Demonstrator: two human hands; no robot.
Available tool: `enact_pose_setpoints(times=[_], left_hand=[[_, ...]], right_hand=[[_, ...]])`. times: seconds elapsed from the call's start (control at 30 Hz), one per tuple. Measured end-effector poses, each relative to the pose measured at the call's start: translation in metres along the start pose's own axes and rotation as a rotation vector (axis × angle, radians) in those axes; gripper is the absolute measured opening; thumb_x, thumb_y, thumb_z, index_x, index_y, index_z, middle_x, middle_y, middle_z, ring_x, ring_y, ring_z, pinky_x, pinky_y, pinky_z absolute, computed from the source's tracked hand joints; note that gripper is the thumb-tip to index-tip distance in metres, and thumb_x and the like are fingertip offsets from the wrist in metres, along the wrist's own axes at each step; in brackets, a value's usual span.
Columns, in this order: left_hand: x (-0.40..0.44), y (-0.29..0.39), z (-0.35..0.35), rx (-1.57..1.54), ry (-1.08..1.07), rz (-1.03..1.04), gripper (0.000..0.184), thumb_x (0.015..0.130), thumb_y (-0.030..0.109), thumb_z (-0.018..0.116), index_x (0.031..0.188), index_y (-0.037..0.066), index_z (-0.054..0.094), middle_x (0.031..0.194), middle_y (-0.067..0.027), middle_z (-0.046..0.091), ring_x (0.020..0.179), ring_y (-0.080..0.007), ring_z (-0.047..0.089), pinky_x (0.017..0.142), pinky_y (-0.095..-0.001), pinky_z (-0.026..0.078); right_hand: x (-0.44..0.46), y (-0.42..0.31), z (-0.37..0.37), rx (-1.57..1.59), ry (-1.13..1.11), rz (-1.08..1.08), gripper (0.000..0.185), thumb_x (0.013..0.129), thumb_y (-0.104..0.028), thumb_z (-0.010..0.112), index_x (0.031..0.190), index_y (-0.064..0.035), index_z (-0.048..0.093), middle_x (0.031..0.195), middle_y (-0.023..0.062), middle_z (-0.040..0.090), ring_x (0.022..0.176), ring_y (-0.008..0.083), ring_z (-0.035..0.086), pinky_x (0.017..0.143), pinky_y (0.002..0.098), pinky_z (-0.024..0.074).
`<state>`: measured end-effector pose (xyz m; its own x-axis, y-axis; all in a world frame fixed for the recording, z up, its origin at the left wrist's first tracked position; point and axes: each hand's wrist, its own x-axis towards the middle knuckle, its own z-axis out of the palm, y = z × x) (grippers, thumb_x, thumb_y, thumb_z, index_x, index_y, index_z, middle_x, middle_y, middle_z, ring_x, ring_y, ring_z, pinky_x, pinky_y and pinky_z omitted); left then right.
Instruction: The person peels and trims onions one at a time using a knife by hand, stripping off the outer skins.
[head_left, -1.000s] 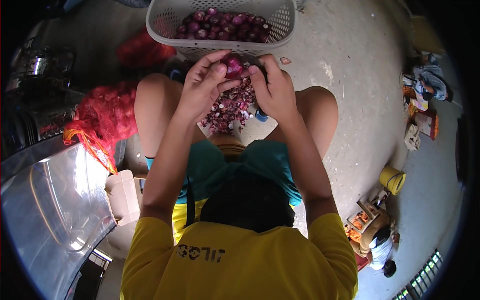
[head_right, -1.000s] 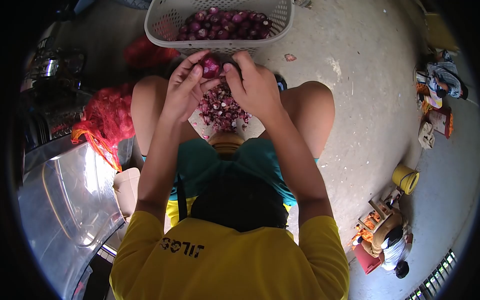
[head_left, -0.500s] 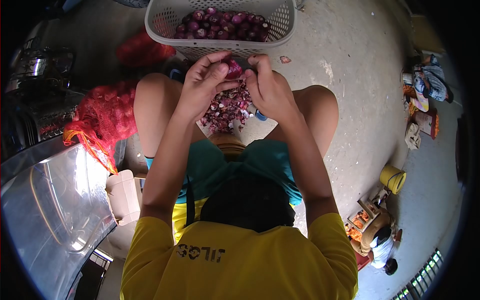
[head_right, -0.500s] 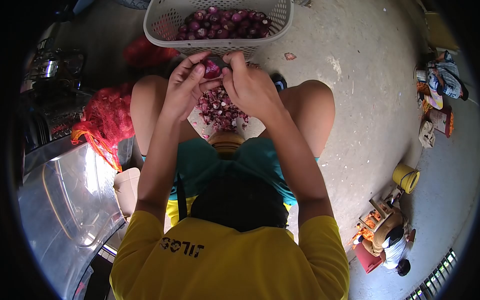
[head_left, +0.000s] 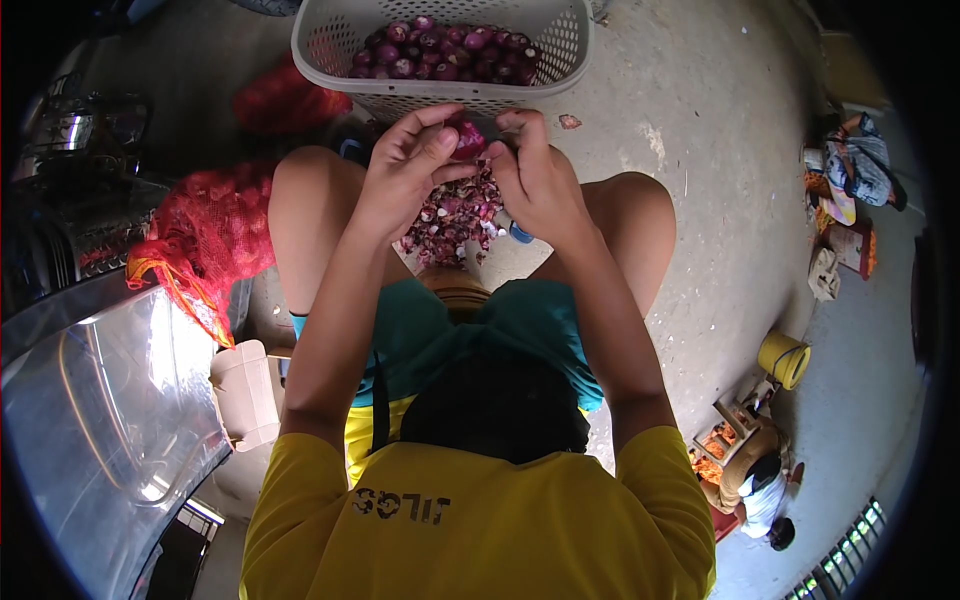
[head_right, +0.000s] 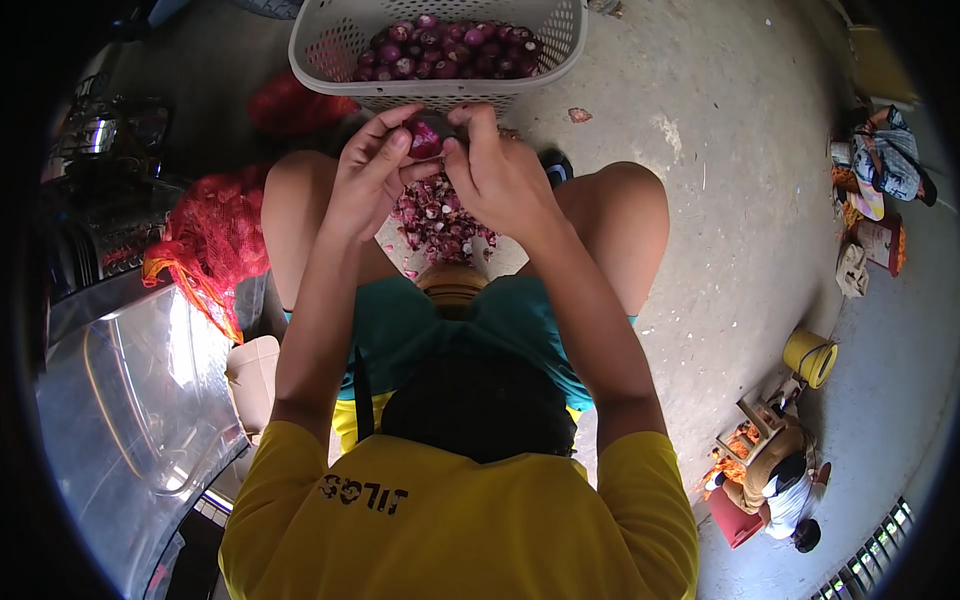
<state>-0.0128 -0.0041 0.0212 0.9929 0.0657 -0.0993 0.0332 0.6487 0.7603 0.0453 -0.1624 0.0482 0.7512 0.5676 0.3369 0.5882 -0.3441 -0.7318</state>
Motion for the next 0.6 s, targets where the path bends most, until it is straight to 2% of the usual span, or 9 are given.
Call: enact_pose_setpoints(times=[0.33,0.43,0.53,0.6], left_hand=[[0.0006,-0.0012,-0.0046,0.031,0.007,-0.009,0.033,0.095,0.014,0.048,0.124,-0.001,0.046,0.108,-0.0101,0.06,0.097,-0.0181,0.061,0.082,-0.0353,0.055],[0.0024,-0.0014,-0.0041,-0.037,0.014,-0.025,0.032,0.092,0.015,0.054,0.12,0.001,0.05,0.107,-0.0084,0.06,0.094,-0.0175,0.062,0.078,-0.0322,0.056],[0.0033,-0.001,-0.0059,-0.041,-0.037,-0.02,0.034,0.095,0.016,0.047,0.124,-0.001,0.046,0.108,-0.0105,0.061,0.098,-0.0188,0.062,0.081,-0.0338,0.054],[0.003,-0.0011,-0.0048,-0.043,-0.048,-0.017,0.034,0.095,0.016,0.047,0.125,-0.001,0.046,0.107,-0.0104,0.061,0.098,-0.0185,0.062,0.08,-0.0331,0.054]], right_hand=[[-0.0004,-0.0003,0.0055,-0.145,-0.018,-0.028,0.023,0.088,-0.012,0.052,0.104,0.0008,0.042,0.059,0.016,0.058,0.058,0.0342,0.061,0.052,0.0432,0.0475],[-0.0001,0.0,0.005,-0.15,-0.018,0.018,0.024,0.088,-0.013,0.052,0.106,0.0002,0.042,0.059,0.0161,0.058,0.057,0.0351,0.061,0.052,0.0436,0.0474],[-0.0019,0.0019,0.003,-0.084,-0.014,0.089,0.025,0.088,-0.013,0.052,0.107,-0.0001,0.04,0.067,0.0181,0.06,0.062,0.037,0.061,0.056,0.0441,0.048],[-0.0022,0.0028,0.0026,-0.007,0.015,0.085,0.026,0.089,-0.014,0.052,0.107,-0.0001,0.039,0.075,0.0196,0.061,0.066,0.0381,0.062,0.058,0.0444,0.0484]])
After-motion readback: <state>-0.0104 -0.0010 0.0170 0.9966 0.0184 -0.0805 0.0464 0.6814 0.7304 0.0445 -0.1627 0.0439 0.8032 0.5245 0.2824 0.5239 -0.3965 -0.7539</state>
